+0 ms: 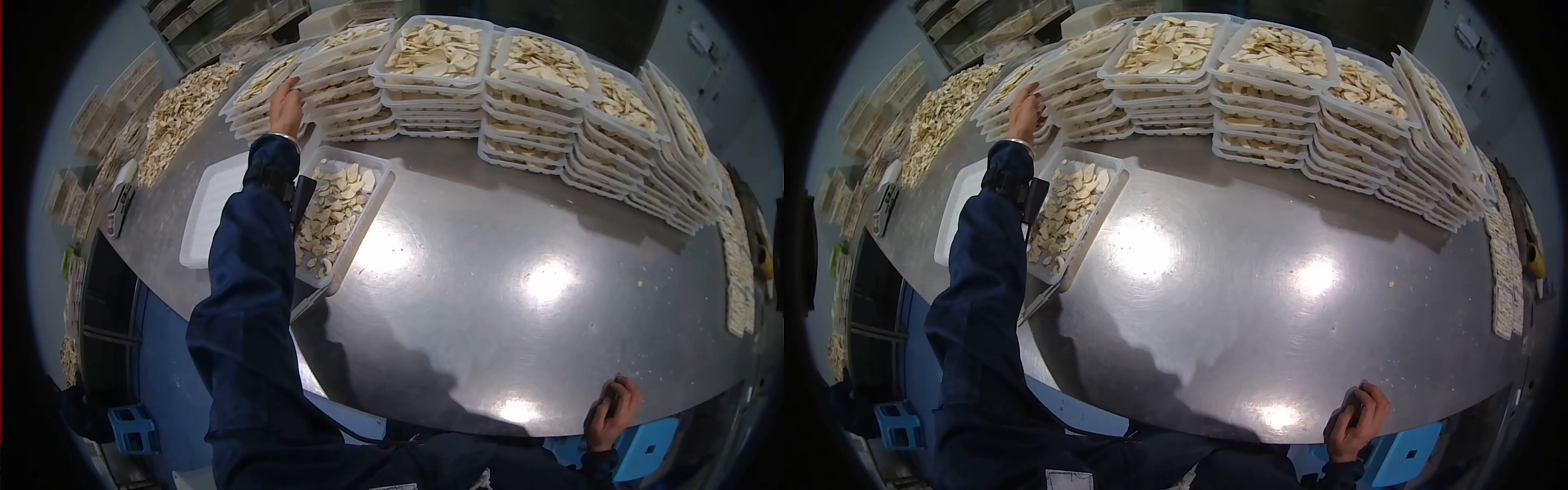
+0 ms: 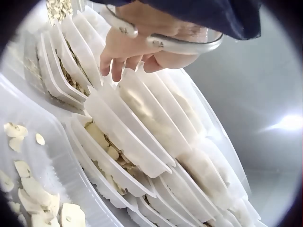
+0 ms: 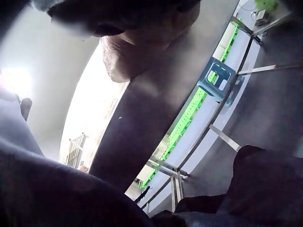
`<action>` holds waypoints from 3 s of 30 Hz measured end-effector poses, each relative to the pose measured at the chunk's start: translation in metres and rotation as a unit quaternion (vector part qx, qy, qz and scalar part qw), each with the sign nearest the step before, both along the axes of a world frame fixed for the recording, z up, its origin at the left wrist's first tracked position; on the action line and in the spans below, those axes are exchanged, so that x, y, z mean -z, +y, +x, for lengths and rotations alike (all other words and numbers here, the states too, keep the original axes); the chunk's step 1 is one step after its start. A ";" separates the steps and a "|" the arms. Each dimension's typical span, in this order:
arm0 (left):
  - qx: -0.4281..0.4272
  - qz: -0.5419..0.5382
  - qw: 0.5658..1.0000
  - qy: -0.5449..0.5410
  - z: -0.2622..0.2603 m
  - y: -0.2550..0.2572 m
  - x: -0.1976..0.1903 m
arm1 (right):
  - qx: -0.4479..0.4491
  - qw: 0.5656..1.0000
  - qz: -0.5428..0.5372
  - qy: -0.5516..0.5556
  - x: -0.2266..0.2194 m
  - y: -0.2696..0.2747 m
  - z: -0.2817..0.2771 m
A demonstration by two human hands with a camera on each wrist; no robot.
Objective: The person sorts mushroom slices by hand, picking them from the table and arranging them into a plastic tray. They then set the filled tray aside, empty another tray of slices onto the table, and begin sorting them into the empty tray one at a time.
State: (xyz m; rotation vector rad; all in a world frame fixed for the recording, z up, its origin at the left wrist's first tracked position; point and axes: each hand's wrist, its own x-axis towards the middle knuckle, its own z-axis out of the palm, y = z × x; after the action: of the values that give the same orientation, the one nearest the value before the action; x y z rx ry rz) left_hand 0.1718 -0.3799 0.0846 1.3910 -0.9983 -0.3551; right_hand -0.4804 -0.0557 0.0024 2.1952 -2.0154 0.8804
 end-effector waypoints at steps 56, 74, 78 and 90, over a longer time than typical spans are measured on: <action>-0.221 0.054 0.966 -0.123 0.141 -0.032 -0.016 | 0.001 1.000 -0.004 0.002 0.003 0.001 -0.002; -0.203 0.086 0.959 0.177 0.134 -0.013 0.024 | 0.006 1.000 0.001 0.001 0.002 -0.001 0.001; -0.226 0.085 0.957 0.160 0.128 -0.017 0.022 | 0.007 1.000 0.002 0.002 0.002 -0.001 0.001; -0.216 0.100 0.945 0.226 0.126 -0.037 0.025 | 0.003 1.000 -0.004 -0.012 0.001 -0.001 0.002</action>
State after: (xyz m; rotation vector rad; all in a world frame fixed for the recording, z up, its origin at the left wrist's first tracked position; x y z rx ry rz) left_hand 0.2982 -0.4170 0.0596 1.5726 -0.2732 -0.4268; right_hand -0.4786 -0.0569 0.0012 2.1837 -2.0233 0.9160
